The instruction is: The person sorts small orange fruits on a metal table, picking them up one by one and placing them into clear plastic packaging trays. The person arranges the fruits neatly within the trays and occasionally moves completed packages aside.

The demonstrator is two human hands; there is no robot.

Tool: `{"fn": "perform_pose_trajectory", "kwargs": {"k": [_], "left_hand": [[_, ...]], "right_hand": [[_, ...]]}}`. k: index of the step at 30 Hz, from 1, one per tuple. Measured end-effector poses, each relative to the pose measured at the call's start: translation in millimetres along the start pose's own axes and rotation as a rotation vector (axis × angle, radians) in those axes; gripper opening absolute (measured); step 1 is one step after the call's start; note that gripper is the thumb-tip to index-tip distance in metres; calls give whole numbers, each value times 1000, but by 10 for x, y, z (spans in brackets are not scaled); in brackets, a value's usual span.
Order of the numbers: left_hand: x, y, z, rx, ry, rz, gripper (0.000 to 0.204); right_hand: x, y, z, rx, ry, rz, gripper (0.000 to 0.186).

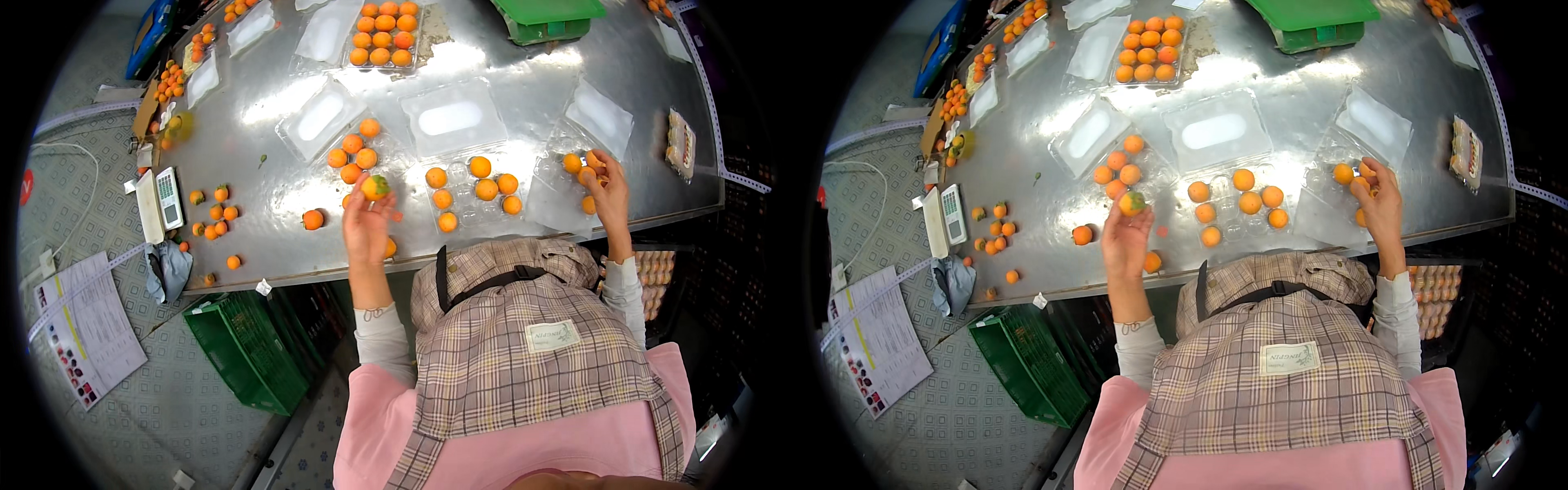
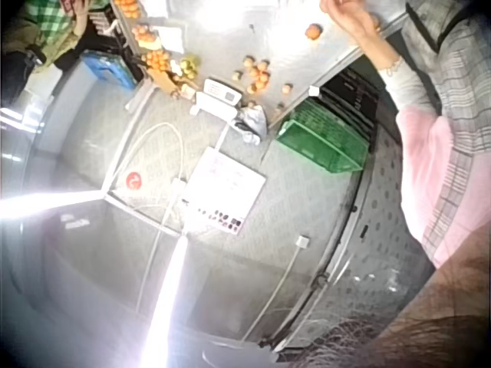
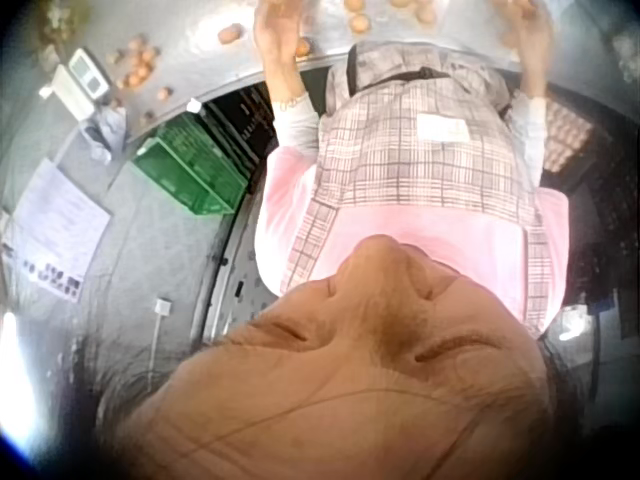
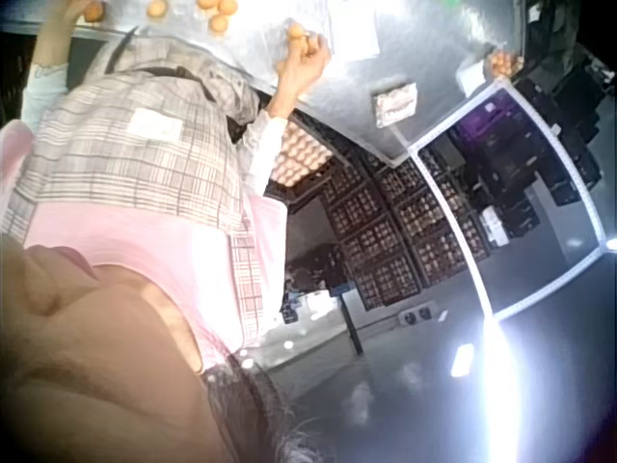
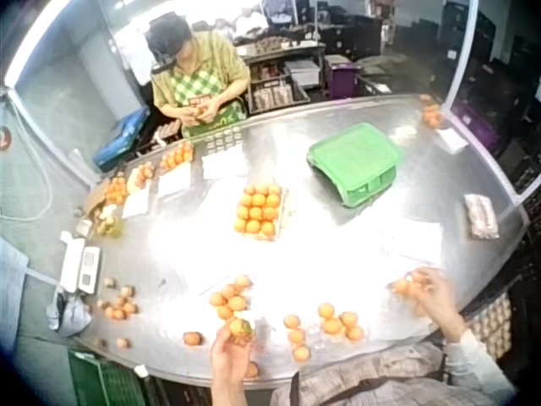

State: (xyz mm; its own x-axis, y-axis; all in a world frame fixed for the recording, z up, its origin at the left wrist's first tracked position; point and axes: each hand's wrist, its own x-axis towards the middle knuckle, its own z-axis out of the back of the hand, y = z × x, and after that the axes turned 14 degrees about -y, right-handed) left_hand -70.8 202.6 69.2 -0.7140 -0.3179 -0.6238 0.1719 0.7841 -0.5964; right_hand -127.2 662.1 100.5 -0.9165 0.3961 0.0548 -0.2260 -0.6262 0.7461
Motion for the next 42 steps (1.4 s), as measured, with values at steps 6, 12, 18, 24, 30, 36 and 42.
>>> {"fn": "perform_pose_trajectory", "kwargs": {"k": [6, 12, 18, 24, 30, 36, 42], "left_hand": [[-203, 329, -296, 260, 68, -172, 52], [-391, 451, -611, 488, 140, -340, 61], [-428, 636, -741, 1077, 244, -739, 43], [-351, 950, -683, 1375, 478, -992, 40], [-391, 1021, -603, 1519, 535, -985, 40], [-376, 1052, -525, 1582, 581, -1042, 40], [-396, 1057, -549, 1629, 574, -1055, 42]], "right_hand": [[3, 29, 0, 30, -9, 28, 47], [-69, -93, 54, 5, -48, 28, 48], [-106, -326, 148, -109, -102, 24, 49], [-92, -470, 338, -117, -156, 16, 51], [-159, -508, 362, -184, -156, -34, 52], [-39, -563, 232, -297, -150, 180, 50], [5, -375, 91, -585, 56, 283, 60]]}}
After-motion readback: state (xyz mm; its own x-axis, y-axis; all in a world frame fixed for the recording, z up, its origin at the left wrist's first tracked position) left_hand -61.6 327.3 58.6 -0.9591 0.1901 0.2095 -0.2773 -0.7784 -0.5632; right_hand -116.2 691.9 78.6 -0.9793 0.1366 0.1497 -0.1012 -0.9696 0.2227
